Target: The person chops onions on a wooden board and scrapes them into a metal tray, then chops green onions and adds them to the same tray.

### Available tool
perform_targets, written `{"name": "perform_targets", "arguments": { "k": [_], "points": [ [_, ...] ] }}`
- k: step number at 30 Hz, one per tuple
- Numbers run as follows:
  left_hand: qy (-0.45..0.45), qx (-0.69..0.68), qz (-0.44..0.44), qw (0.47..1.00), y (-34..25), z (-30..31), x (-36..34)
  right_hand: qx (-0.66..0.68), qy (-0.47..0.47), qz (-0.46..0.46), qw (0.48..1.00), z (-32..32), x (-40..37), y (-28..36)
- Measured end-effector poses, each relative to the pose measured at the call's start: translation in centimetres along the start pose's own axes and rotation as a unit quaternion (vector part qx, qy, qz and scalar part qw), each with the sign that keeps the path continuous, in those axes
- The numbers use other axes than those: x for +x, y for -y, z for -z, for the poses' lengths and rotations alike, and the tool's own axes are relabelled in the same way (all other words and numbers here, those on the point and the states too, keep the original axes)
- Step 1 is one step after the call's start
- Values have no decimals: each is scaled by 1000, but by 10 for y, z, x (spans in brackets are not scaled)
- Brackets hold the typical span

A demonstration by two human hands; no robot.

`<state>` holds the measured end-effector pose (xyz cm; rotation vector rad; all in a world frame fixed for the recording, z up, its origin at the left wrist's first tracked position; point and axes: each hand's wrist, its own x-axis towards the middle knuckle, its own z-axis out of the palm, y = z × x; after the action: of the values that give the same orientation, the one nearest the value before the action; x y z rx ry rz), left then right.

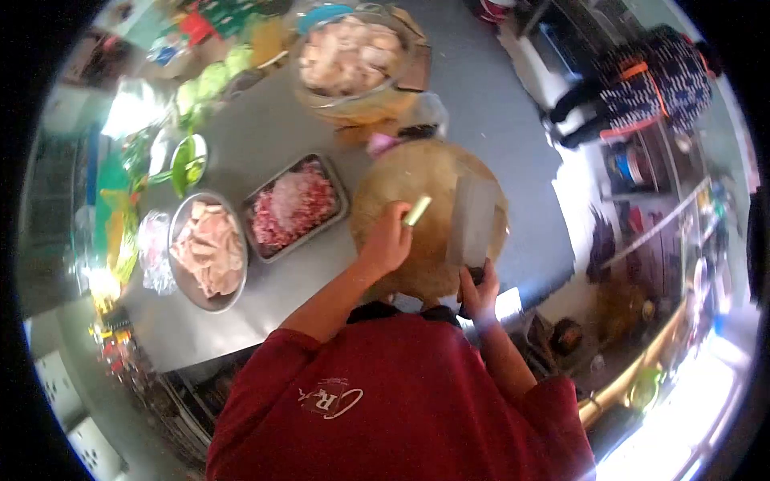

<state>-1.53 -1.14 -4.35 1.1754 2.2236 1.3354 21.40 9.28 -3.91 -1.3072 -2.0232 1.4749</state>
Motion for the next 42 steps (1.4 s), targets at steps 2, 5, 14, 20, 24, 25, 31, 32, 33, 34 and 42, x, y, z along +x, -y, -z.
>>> {"name": "perform_targets", "arguments": {
  "k": [2, 5, 14, 20, 24, 25, 31, 32, 33, 34, 42],
  "points": [
    [105, 16, -10, 994, -14, -28, 5, -3, 21, -71, 997, 35, -8, 23],
    [107, 147, -46, 982, -23, -26, 1, -40, 9, -34, 999, 60, -17, 17],
    [63, 192, -76, 976, -1, -16, -34, -231, 128, 175, 948, 64, -23, 39],
    [11, 178, -119, 977, 13, -22, -39, -320, 204, 195, 904, 53, -16, 31],
    [-6, 183, -126, 975, 10, -24, -38, -350, 221, 176, 893, 50, -13, 29],
    [-12, 183, -132, 974, 8, -23, -39, -352, 234, 163, 891, 49, -14, 29],
    [-17, 195, -147, 970, 19, -30, -43, -392, 286, 78, 871, 25, -1, 31],
    [-18, 194, -146, 970, 18, -30, -44, -389, 287, 76, 872, 21, 0, 24],
    [-6, 183, -133, 974, 18, -31, -45, -390, 287, 78, 871, 22, 0, 25],
    [5, 174, -119, 978, 16, -29, -46, -385, 280, 55, 878, 24, -1, 28],
    [-6, 253, -108, 961, 14, -31, -38, -363, 233, 133, 892, 26, -1, 22]
  ]
}}
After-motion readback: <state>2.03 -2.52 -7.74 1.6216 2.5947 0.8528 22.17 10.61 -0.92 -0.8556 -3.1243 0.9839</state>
